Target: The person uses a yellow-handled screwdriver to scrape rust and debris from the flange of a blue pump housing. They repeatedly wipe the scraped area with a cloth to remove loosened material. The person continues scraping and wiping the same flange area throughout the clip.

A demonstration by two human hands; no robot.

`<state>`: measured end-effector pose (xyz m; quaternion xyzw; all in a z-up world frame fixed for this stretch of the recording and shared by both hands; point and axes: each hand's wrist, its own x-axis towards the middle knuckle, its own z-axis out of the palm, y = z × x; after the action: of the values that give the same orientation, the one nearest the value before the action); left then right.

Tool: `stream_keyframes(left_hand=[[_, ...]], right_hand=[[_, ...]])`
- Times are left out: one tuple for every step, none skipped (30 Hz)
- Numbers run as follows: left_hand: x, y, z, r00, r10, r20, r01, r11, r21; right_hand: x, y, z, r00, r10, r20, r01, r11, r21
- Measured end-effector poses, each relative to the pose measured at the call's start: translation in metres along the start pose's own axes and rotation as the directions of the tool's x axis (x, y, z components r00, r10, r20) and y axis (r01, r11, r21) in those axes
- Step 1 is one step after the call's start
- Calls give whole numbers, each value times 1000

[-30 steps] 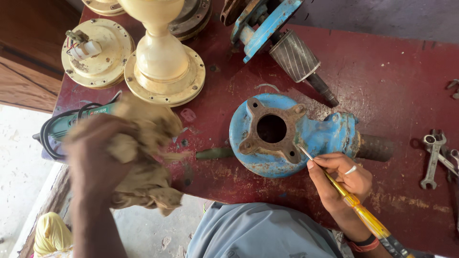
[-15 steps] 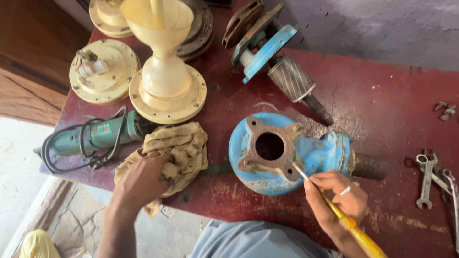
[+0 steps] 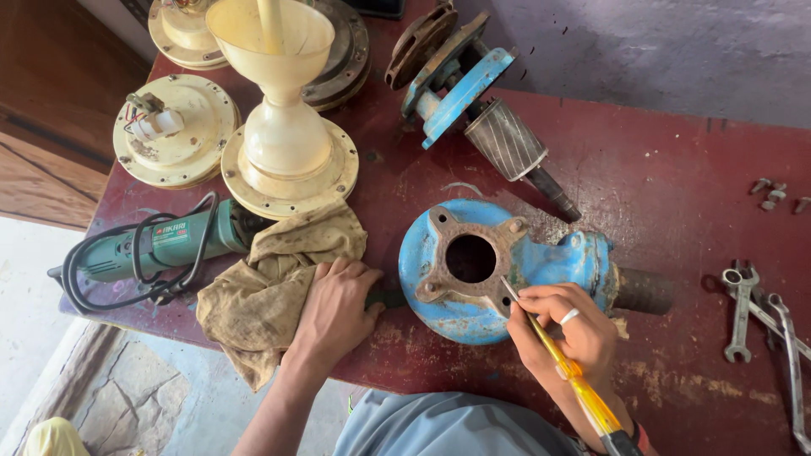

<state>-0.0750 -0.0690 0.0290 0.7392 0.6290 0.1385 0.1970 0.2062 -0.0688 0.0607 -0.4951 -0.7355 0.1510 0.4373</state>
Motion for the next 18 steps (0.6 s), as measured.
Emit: stream_keyframes(left_hand=[[0,-2,3,1000,-4,17,4,1000,3],[0,-4,4,999,-8,34,7,1000,6],[0,-4,5,1000,2,31,-2,1000,2],[0,-4,4,1000,12,27,-12,1000,-1],[3,-4,2,999,26,21,-26,1000,-5],[5,-4,-2,999,46,14,-46,999,-30],[5,-5,-6,998,65,9,-65,996,-57],[6,-6,-11,996,84,5,-84,993,-83],[8,-9,-16,998,41,45,-34,991,-132],[11,-15,-22,996,-1,87,17,984,-179],[15,-22,-27,990,-43,131,72,972,-224],[19,-29,-32,993,-2,120,43,940,-337],[25,-39,-35,994,38,100,11,896,-445],[33,-49,-38,994,75,74,-22,838,-545],[43,-57,-35,993,94,70,-12,679,-734],[57,-64,-30,992,112,60,-1,479,-878],[67,-71,-24,991,127,44,10,252,-968],[75,-78,-18,991,122,54,38,133,-990]], right_hand=[[0,-1,1,1000,8,2,-8,1000,5],[0,-2,1,999,31,7,-31,999,14],[-1,-3,2,998,53,14,-54,998,24],[-1,-4,3,997,76,20,-76,997,33],[0,-5,3,997,70,14,-71,996,45],[1,-5,4,998,65,7,-66,996,57],[1,-6,5,998,63,2,-63,996,69],[1,-8,7,999,46,6,-47,994,96],[1,-9,8,999,31,11,-32,992,121],[1,-12,10,1000,16,16,-18,989,145],[1,-14,12,1000,9,27,-13,987,161],[1,-18,14,999,3,38,-9,984,178],[3,-21,18,999,-9,47,-1,981,195],[5,-24,21,998,8,57,-18,982,189],[7,-27,25,997,25,71,-38,982,184],[10,-29,28,995,42,85,-57,983,177],[12,-30,31,994,44,100,-60,985,164],[15,-31,35,992,45,114,-62,987,151]])
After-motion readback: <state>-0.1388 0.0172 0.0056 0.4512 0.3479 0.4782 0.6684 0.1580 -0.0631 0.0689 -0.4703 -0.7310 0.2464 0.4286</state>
